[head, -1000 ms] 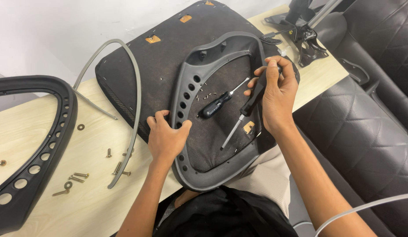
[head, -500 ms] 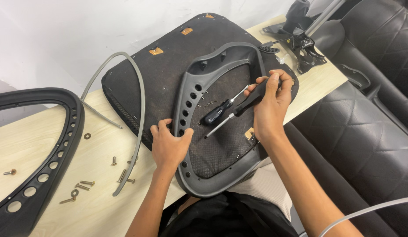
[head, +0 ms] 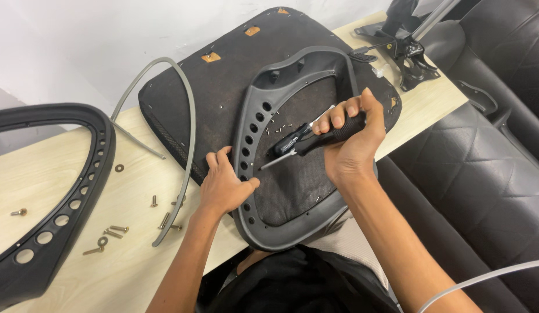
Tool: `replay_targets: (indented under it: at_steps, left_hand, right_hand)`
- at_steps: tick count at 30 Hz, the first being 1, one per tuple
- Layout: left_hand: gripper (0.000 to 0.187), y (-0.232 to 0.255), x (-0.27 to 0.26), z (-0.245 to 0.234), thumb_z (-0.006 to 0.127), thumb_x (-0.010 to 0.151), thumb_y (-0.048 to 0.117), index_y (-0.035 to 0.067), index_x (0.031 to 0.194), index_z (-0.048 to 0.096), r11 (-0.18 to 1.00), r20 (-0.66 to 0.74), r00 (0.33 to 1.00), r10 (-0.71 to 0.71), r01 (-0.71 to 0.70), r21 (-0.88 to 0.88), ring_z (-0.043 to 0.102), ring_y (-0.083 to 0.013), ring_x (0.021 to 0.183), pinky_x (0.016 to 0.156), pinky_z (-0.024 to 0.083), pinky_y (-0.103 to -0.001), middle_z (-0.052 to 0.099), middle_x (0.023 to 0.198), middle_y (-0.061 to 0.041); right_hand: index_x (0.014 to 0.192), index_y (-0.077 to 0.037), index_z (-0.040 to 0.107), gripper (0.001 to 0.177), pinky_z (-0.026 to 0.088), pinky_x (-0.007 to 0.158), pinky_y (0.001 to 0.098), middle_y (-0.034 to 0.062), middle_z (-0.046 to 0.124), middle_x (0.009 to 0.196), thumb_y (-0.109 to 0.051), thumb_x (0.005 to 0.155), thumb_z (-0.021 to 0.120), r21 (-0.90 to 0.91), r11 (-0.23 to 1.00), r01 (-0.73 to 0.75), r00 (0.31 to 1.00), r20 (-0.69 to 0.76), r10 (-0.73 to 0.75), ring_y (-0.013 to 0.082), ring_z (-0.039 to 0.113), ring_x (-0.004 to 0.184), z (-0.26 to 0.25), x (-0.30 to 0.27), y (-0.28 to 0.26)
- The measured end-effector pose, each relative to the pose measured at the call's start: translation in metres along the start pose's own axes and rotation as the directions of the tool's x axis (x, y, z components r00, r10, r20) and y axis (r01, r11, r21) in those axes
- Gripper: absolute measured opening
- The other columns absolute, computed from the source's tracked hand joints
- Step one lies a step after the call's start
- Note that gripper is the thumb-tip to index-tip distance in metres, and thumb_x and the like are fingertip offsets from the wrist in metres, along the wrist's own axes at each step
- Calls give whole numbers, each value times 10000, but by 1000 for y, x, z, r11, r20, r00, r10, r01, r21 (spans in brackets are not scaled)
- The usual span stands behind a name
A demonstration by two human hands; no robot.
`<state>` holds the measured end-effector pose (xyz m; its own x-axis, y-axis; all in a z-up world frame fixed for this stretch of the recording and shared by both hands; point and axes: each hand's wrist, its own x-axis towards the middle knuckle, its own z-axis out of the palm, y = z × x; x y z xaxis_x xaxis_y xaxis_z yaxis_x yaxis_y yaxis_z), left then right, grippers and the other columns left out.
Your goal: The person uses a screwdriver to fasten screws into a black plastic frame attached to a padded seat base. They repeatedly insert and tighten screws at multiple locations along the frame edge while holding the frame steady with the other hand.
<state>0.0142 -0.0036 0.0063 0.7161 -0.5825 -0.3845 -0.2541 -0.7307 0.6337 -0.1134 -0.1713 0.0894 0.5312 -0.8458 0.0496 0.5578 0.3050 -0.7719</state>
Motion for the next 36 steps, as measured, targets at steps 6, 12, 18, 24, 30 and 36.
replay_targets:
  at_steps: [6, 12, 18, 24, 30, 36]
  left_hand:
    - [1048, -2, -1, 2, 834, 651, 325, 59, 1507, 291, 999, -55, 998, 8, -10, -33, 630, -362, 1141, 967, 517, -462, 357, 1432, -135]
    - [1052, -1, -3, 1, 839, 649, 333, 82, 1514, 295, 999, -58, 998, 2, -4, -49, 612, -387, 1153, 977, 513, -469, 356, 1435, -133]
    - [1040, 0, -2, 1, 829, 647, 317, 98, 1515, 301, 996, -17, 999, -44, 43, -75, 623, -370, 1152, 968, 525, -472, 346, 1450, -118]
    - [1044, 2, -2, 0, 841, 628, 321, 105, 1501, 310, 997, -46, 999, -23, 20, -79, 602, -362, 1172, 971, 508, -474, 355, 1419, -111]
    - [994, -2, -2, 2, 799, 664, 345, 108, 1502, 319, 996, -35, 999, -31, 28, -82, 618, -356, 1131, 954, 520, -468, 359, 1412, -110]
    - [710, -6, 7, 3, 623, 869, 474, 120, 1451, 422, 962, -66, 996, -58, 38, -271, 593, -329, 1144, 969, 493, -464, 399, 1355, -98]
  right_hand:
    - [665, -177, 355, 363, 429, 653, 400, 38, 397, 593, -311, 959, 520, 17, 1000, -22, 999, 42, 21, 239, 466, 601, 3, -3, 4]
    - [645, -184, 346, 339, 438, 635, 401, 38, 384, 571, -284, 935, 489, -44, 999, 17, 999, 42, -15, 236, 455, 574, 13, -6, 9]
    - [644, -187, 333, 346, 434, 634, 396, 38, 369, 566, -274, 949, 471, -20, 1000, -6, 999, 37, 7, 230, 439, 569, 14, -5, 10]
    - [651, -187, 331, 345, 431, 637, 397, 38, 370, 574, -270, 964, 452, -73, 997, 11, 996, 90, -4, 227, 437, 582, 19, -7, 9]
    - [644, -165, 348, 361, 434, 651, 394, 58, 393, 573, -248, 991, 406, -151, 988, -33, 954, 289, 76, 241, 444, 593, 25, -1, 5]
    - [630, -145, 368, 367, 439, 651, 394, 64, 413, 579, -230, 986, 404, -177, 973, -148, 811, 541, 222, 245, 444, 580, 33, 19, 1]
